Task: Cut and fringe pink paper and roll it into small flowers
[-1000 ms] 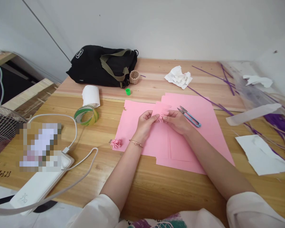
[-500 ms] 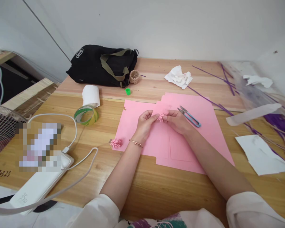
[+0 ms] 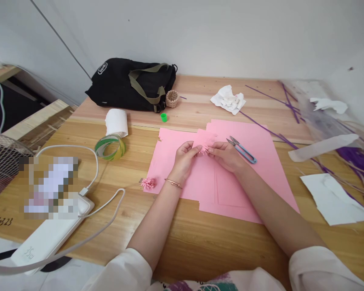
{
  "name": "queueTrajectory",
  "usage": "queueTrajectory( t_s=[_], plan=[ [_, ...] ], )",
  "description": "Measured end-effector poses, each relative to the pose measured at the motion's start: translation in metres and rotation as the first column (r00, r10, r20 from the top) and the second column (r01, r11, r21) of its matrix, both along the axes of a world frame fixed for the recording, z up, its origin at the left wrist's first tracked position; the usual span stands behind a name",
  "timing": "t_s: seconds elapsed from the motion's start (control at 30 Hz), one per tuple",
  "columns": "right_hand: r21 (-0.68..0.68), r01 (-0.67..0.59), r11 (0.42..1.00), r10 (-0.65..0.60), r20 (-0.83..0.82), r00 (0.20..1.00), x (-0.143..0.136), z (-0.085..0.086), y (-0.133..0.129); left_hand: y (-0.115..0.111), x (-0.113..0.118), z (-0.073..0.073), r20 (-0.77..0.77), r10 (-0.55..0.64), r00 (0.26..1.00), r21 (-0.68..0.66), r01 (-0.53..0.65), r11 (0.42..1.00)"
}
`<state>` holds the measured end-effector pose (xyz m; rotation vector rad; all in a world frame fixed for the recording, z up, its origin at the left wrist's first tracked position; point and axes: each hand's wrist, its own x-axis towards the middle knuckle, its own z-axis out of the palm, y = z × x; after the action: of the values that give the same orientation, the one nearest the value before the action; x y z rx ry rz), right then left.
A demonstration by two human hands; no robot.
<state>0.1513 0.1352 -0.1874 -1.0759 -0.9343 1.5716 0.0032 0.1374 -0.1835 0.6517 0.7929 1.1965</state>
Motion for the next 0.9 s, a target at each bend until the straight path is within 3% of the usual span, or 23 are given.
queueTrajectory(
  t_s=[0.6, 0.9],
  plan=[
    [-0.022, 0.018, 1.000, -0.018, -0.008, 1.000, -0.0010, 0.0012, -0.0004, -0.0009, 0.0013, -0.0010, 0.026, 0.004, 1.000, 0.008, -0.004, 1.000],
    [0.053, 0.018, 0.998, -0.016, -0.043, 0.999, 0.0066, 0.0011, 0.0065, 0.0003, 0.0026, -0.0024, 0.050, 0.045, 0.998, -0.026, -0.044, 0.999]
  ],
)
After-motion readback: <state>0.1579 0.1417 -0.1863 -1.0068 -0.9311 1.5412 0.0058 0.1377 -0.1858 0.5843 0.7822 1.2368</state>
